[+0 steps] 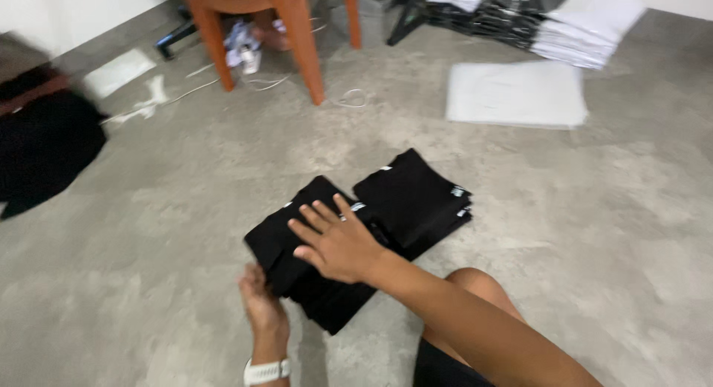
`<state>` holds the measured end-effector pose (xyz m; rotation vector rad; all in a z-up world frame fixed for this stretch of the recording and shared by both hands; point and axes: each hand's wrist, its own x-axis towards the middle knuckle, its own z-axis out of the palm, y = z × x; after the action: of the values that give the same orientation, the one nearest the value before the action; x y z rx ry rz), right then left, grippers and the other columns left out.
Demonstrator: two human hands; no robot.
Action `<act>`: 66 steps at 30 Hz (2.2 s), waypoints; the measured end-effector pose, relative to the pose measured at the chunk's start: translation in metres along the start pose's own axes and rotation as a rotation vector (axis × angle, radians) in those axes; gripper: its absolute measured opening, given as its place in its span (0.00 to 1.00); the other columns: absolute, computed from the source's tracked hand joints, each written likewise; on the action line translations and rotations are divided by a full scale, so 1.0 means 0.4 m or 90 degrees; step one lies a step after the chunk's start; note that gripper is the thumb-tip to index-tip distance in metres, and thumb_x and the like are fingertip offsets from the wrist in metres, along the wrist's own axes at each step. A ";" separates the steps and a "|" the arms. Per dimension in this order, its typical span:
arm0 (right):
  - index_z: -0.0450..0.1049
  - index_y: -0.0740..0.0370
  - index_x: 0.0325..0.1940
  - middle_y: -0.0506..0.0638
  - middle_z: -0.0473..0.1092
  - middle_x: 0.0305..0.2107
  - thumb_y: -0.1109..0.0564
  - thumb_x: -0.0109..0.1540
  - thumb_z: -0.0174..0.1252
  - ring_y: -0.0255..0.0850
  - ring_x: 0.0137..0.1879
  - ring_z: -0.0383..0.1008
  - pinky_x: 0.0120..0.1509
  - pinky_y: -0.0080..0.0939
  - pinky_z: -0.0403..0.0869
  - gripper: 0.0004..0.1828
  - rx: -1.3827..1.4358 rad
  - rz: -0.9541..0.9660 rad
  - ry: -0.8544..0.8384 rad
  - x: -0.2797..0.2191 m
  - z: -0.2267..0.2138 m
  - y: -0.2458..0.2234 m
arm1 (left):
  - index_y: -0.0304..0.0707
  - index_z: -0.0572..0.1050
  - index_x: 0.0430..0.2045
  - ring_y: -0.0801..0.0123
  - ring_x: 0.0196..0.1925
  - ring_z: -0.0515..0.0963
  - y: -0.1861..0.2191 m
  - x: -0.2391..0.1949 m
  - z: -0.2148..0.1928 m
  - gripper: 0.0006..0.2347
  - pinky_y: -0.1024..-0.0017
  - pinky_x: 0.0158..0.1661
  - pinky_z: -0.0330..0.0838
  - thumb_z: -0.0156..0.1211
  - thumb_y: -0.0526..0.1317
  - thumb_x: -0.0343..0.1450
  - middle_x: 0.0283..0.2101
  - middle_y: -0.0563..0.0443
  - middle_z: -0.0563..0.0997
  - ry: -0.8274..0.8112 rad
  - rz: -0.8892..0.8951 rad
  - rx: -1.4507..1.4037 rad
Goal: The person sits on the floor and folds black t-shirts by hand. They smooth the shirts, fold the sleeves and sides inward, then fold the bottom up to create a neat rectangle, stacking the finished shirts to the side.
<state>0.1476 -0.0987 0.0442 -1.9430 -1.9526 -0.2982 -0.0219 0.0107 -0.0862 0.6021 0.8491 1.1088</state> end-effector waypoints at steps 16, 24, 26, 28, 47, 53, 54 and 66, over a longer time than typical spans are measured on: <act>0.71 0.51 0.58 0.49 0.73 0.52 0.43 0.62 0.48 0.48 0.53 0.76 0.57 0.46 0.70 0.22 -0.270 1.080 0.148 -1.739 -0.604 0.047 | 0.37 0.77 0.37 0.61 0.41 0.80 -0.548 -0.847 0.687 0.09 0.70 0.46 0.70 0.51 0.38 0.69 0.39 0.49 0.81 -0.717 0.517 0.372; 0.71 0.55 0.61 0.56 0.70 0.55 0.45 0.62 0.51 0.53 0.60 0.70 0.62 0.51 0.68 0.25 -0.188 1.545 0.329 -2.309 -0.421 -0.060 | 0.43 0.76 0.39 0.58 0.47 0.76 -1.088 -1.374 0.924 0.08 0.57 0.46 0.67 0.51 0.38 0.69 0.43 0.54 0.79 -1.309 0.459 0.520; 0.68 0.48 0.63 0.52 0.66 0.60 0.40 0.61 0.50 0.54 0.64 0.65 0.65 0.53 0.66 0.28 -0.213 1.602 0.313 -2.346 -0.348 -0.026 | 0.44 0.76 0.39 0.57 0.47 0.76 -1.234 -1.483 0.952 0.09 0.57 0.45 0.67 0.50 0.39 0.69 0.43 0.54 0.80 -1.345 0.462 0.551; 0.66 0.40 0.66 0.48 0.61 0.65 0.35 0.59 0.48 0.55 0.68 0.59 0.67 0.55 0.64 0.31 -0.235 1.656 0.291 -2.345 -0.287 0.008 | 0.45 0.76 0.40 0.55 0.47 0.75 -1.361 -1.585 0.981 0.10 0.57 0.43 0.68 0.50 0.40 0.68 0.43 0.54 0.80 -1.376 0.466 0.585; 0.79 0.61 0.44 0.55 0.73 0.47 0.60 0.65 0.55 0.41 0.39 0.72 0.45 0.39 0.70 0.09 -0.825 1.307 0.684 -2.340 -0.235 0.064 | 0.46 0.72 0.43 0.51 0.56 0.66 -2.032 -2.003 1.302 0.11 0.48 0.56 0.55 0.60 0.40 0.67 0.45 0.45 0.72 -1.477 0.730 0.630; 0.77 0.67 0.41 0.58 0.73 0.45 0.59 0.70 0.47 0.42 0.48 0.73 0.50 0.37 0.75 0.13 -0.783 1.324 0.840 -2.311 -0.250 0.085 | 0.43 0.77 0.20 0.55 0.44 0.69 -1.907 -1.900 1.365 0.08 0.60 0.43 0.64 0.50 0.41 0.60 0.36 0.48 0.70 -1.485 0.972 0.631; 0.76 0.70 0.39 0.62 0.73 0.42 0.57 0.71 0.44 0.45 0.46 0.74 0.45 0.38 0.77 0.17 -0.803 1.290 0.899 -2.310 -0.253 0.094 | 0.47 0.83 0.21 0.56 0.47 0.70 -1.882 -1.886 1.376 0.13 0.62 0.48 0.61 0.49 0.46 0.62 0.40 0.49 0.74 -1.410 1.030 0.885; 0.75 0.62 0.42 0.52 0.72 0.50 0.69 0.52 0.49 0.44 0.55 0.73 0.58 0.39 0.73 0.17 -0.677 1.405 0.830 -2.302 -0.252 0.071 | 0.35 0.66 0.55 0.44 0.58 0.69 -1.984 -1.889 1.289 0.25 0.52 0.56 0.65 0.58 0.52 0.69 0.60 0.41 0.64 -1.229 0.463 1.161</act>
<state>0.1703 -0.9816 -0.2364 -1.9475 1.5229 -1.2861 0.6677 -0.9773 -0.2066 2.8694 -0.4979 -0.4542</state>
